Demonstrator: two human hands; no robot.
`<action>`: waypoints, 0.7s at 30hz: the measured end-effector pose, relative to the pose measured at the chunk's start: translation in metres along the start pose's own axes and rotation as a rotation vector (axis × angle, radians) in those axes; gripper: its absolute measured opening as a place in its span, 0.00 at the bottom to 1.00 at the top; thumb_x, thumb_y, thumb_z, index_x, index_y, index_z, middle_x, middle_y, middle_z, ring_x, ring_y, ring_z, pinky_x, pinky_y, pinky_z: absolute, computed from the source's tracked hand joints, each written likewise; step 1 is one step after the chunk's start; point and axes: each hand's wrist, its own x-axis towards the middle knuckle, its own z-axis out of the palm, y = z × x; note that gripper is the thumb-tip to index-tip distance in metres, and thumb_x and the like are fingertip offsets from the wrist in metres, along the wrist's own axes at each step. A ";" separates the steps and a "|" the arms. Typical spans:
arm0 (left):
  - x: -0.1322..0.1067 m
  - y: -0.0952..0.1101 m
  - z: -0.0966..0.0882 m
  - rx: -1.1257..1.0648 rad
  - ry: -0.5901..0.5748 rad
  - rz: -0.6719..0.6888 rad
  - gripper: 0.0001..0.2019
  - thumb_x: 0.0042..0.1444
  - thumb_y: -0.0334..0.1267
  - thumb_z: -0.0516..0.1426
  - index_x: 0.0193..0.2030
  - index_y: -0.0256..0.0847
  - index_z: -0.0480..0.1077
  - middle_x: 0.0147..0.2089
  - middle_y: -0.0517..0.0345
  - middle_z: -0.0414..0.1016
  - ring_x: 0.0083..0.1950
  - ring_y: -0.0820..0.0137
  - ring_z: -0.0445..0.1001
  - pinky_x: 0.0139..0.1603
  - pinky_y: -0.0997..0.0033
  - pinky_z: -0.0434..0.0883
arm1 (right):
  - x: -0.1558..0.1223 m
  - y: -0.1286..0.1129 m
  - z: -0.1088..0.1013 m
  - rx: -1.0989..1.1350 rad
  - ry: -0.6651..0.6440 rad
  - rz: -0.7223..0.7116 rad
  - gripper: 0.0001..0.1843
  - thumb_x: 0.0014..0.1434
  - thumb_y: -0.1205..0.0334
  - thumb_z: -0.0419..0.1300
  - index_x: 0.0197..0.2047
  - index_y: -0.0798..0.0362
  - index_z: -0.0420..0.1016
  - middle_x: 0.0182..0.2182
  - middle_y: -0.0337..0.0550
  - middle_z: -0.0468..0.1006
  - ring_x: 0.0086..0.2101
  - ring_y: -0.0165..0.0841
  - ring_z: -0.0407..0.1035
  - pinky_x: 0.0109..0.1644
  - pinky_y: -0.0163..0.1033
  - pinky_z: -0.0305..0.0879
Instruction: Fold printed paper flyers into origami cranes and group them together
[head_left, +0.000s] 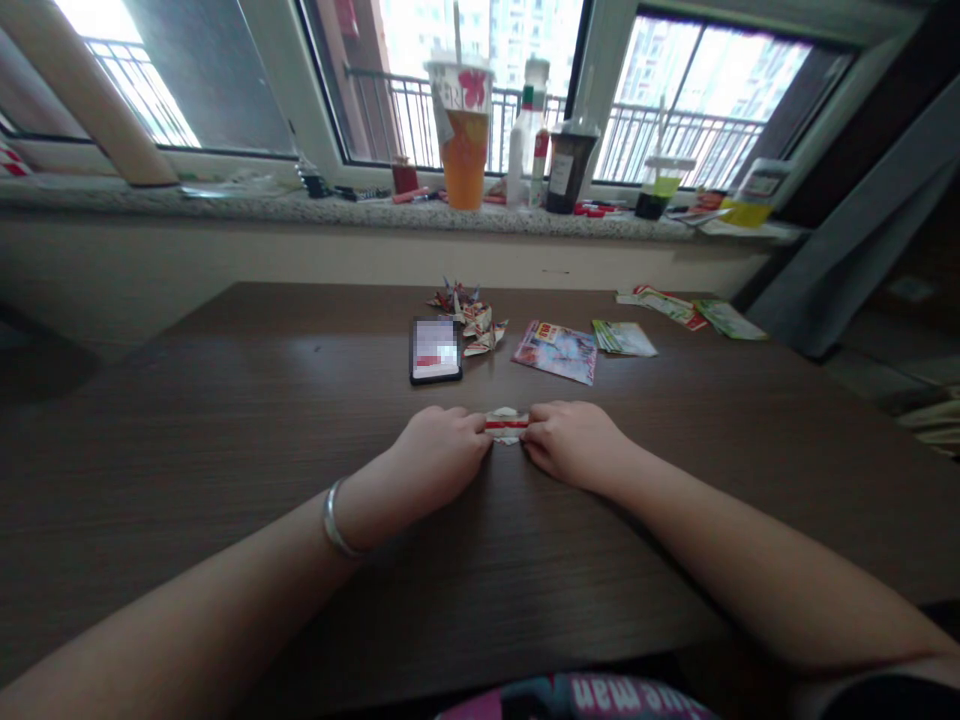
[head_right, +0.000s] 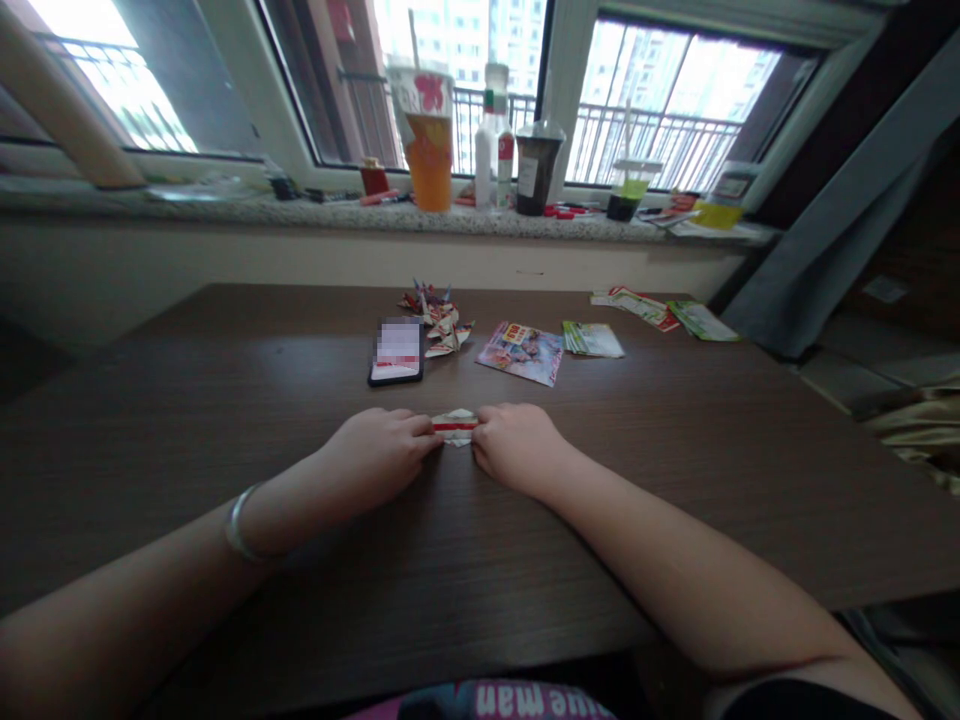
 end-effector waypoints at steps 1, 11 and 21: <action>0.000 -0.001 0.001 0.002 0.008 0.002 0.12 0.59 0.30 0.51 0.44 0.39 0.75 0.41 0.49 0.76 0.38 0.62 0.74 0.37 0.64 0.69 | 0.000 0.001 -0.001 0.012 -0.007 0.002 0.18 0.64 0.58 0.49 0.38 0.53 0.80 0.39 0.50 0.79 0.38 0.38 0.73 0.36 0.37 0.61; -0.003 -0.016 -0.003 -0.168 -0.015 0.012 0.16 0.55 0.29 0.53 0.46 0.45 0.77 0.45 0.51 0.73 0.46 0.63 0.70 0.48 0.64 0.68 | 0.001 0.029 0.001 0.295 -0.131 -0.030 0.15 0.61 0.56 0.55 0.47 0.42 0.80 0.38 0.43 0.83 0.36 0.36 0.74 0.37 0.37 0.61; 0.001 -0.036 0.001 -0.392 0.018 0.156 0.13 0.60 0.32 0.54 0.47 0.48 0.77 0.61 0.51 0.68 0.60 0.61 0.66 0.61 0.57 0.64 | 0.008 0.057 0.019 0.707 -0.229 -0.099 0.16 0.62 0.55 0.56 0.50 0.46 0.78 0.43 0.38 0.82 0.37 0.31 0.73 0.42 0.33 0.64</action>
